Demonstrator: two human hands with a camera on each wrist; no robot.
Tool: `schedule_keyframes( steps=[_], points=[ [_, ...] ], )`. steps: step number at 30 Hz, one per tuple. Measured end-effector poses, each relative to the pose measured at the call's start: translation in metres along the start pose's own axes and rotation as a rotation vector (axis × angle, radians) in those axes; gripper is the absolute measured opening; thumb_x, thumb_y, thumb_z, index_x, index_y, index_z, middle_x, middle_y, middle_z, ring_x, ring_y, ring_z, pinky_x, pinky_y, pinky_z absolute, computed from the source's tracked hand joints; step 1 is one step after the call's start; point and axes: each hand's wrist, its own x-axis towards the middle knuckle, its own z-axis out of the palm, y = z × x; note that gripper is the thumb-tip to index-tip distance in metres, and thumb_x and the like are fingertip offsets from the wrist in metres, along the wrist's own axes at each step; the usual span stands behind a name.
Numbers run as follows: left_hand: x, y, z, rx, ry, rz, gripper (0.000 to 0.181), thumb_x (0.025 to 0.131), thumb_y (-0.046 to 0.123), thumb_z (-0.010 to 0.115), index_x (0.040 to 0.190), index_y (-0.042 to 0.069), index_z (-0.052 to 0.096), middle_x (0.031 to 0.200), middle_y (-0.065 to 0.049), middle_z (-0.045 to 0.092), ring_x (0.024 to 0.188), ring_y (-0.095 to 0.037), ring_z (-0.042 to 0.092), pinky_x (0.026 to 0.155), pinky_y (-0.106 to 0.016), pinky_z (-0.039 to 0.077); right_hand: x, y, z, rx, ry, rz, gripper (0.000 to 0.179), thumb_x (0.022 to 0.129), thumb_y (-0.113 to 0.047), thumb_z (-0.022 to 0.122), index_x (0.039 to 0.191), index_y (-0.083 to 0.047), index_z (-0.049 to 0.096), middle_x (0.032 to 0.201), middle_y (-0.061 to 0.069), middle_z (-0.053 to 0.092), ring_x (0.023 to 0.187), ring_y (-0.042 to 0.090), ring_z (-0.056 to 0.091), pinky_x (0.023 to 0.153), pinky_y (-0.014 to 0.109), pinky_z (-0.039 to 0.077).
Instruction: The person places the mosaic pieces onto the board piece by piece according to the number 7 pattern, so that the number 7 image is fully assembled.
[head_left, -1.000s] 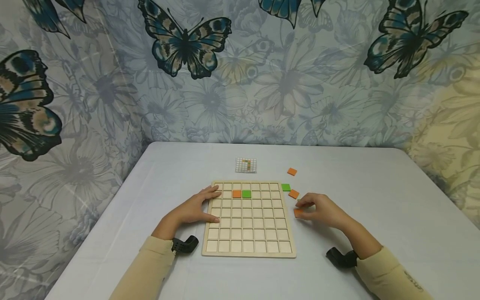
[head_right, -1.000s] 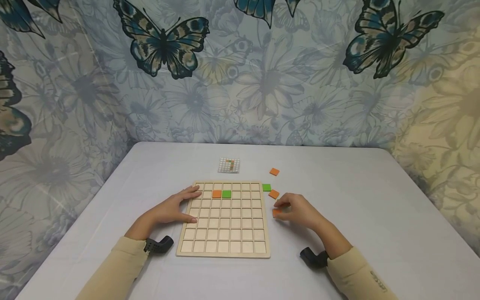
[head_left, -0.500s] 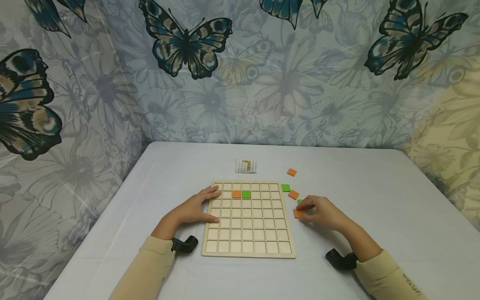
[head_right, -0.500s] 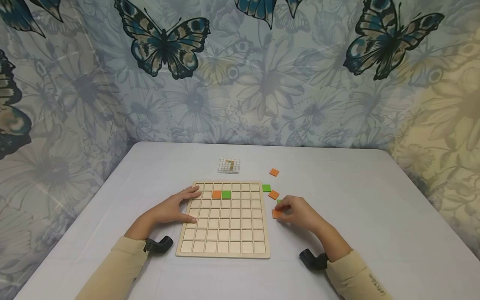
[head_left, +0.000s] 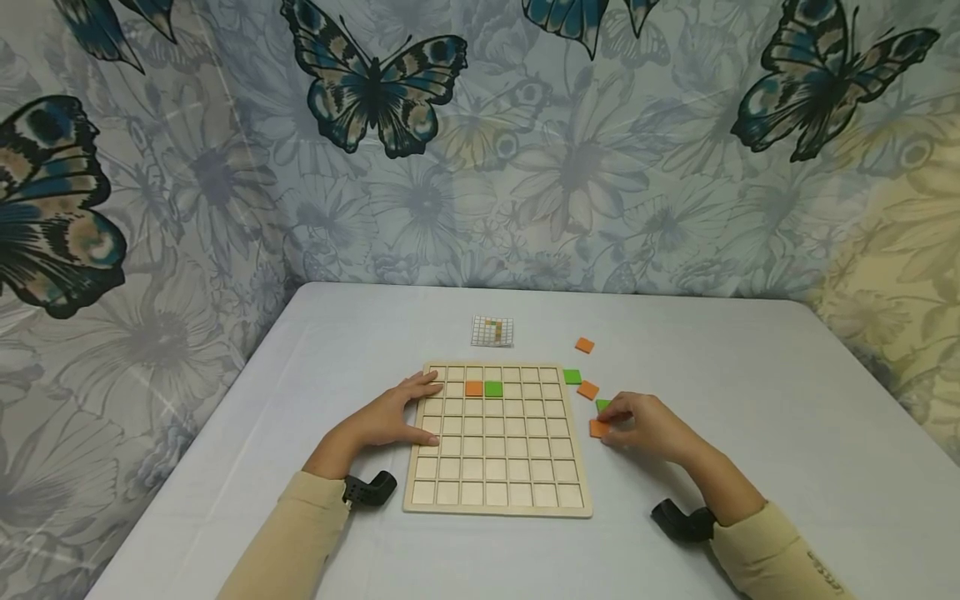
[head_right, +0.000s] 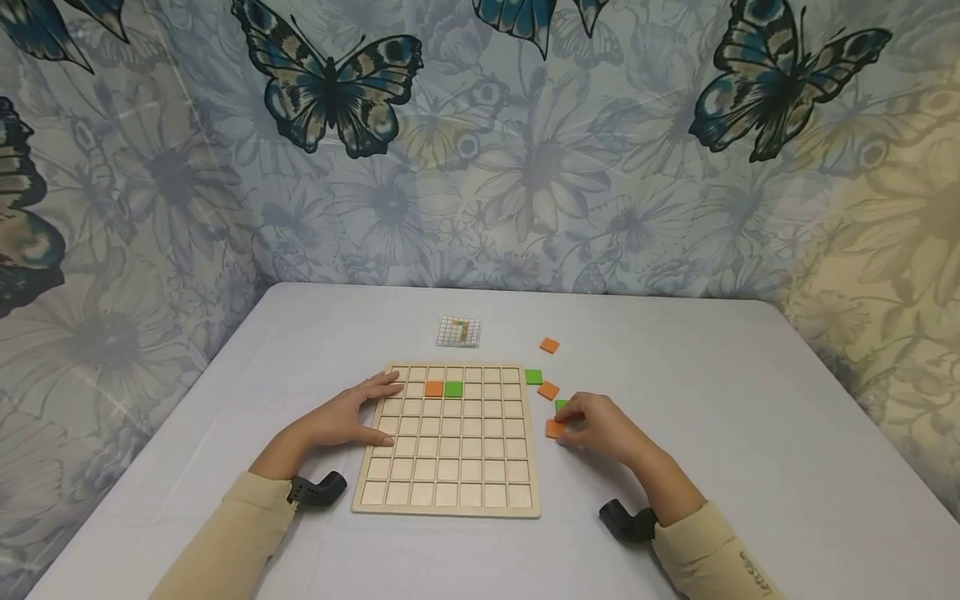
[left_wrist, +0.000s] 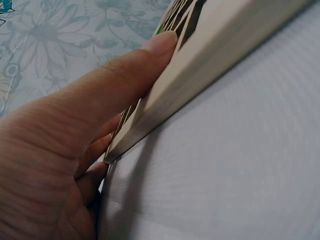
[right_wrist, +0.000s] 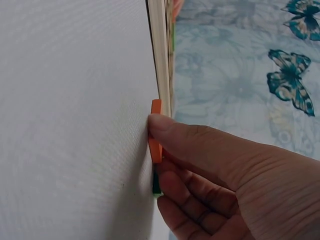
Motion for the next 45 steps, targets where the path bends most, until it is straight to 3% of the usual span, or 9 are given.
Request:
schedule_keyframes(
  steps=[8, 16, 35, 45],
  points=[
    [-0.001, -0.001, 0.0, 0.015, 0.004, -0.004, 0.086, 0.069, 0.039, 0.081, 0.141, 0.014, 0.042, 0.156, -0.002, 0.021, 0.145, -0.031, 0.01, 0.113, -0.057, 0.017, 0.002, 0.004, 0.001, 0.014, 0.049, -0.065, 0.02, 0.069, -0.011, 0.08, 0.085, -0.004, 0.07, 0.082, 0.0, 0.065, 0.078, 0.013, 0.058, 0.07, 0.028, 0.051],
    [0.0, -0.002, -0.001, 0.01, 0.006, -0.009, 0.086, 0.069, 0.04, 0.081, 0.142, 0.016, 0.042, 0.156, -0.002, 0.02, 0.145, -0.032, 0.008, 0.113, -0.058, 0.015, 0.004, -0.005, -0.004, -0.011, 0.003, 0.005, 0.019, 0.071, -0.011, 0.08, 0.085, -0.005, 0.068, 0.085, 0.001, 0.066, 0.081, 0.014, 0.058, 0.071, 0.028, 0.051],
    [0.001, -0.004, 0.001, 0.014, -0.002, -0.017, 0.086, 0.069, 0.041, 0.08, 0.142, 0.017, 0.041, 0.156, 0.001, 0.02, 0.145, -0.03, 0.008, 0.114, -0.057, 0.016, 0.021, -0.018, -0.006, 0.062, 0.004, -0.034, 0.019, 0.074, -0.007, 0.074, 0.092, -0.001, 0.069, 0.09, 0.006, 0.069, 0.082, 0.017, 0.062, 0.071, 0.029, 0.053],
    [0.001, -0.004, 0.002, -0.009, 0.002, -0.015, 0.086, 0.069, 0.04, 0.081, 0.141, 0.016, 0.042, 0.156, 0.001, 0.02, 0.146, -0.029, 0.008, 0.114, -0.056, 0.015, 0.034, -0.029, -0.006, 0.043, -0.014, -0.047, 0.019, 0.077, -0.009, 0.072, 0.093, -0.001, 0.069, 0.091, 0.007, 0.068, 0.085, 0.02, 0.061, 0.072, 0.032, 0.052]
  ],
)
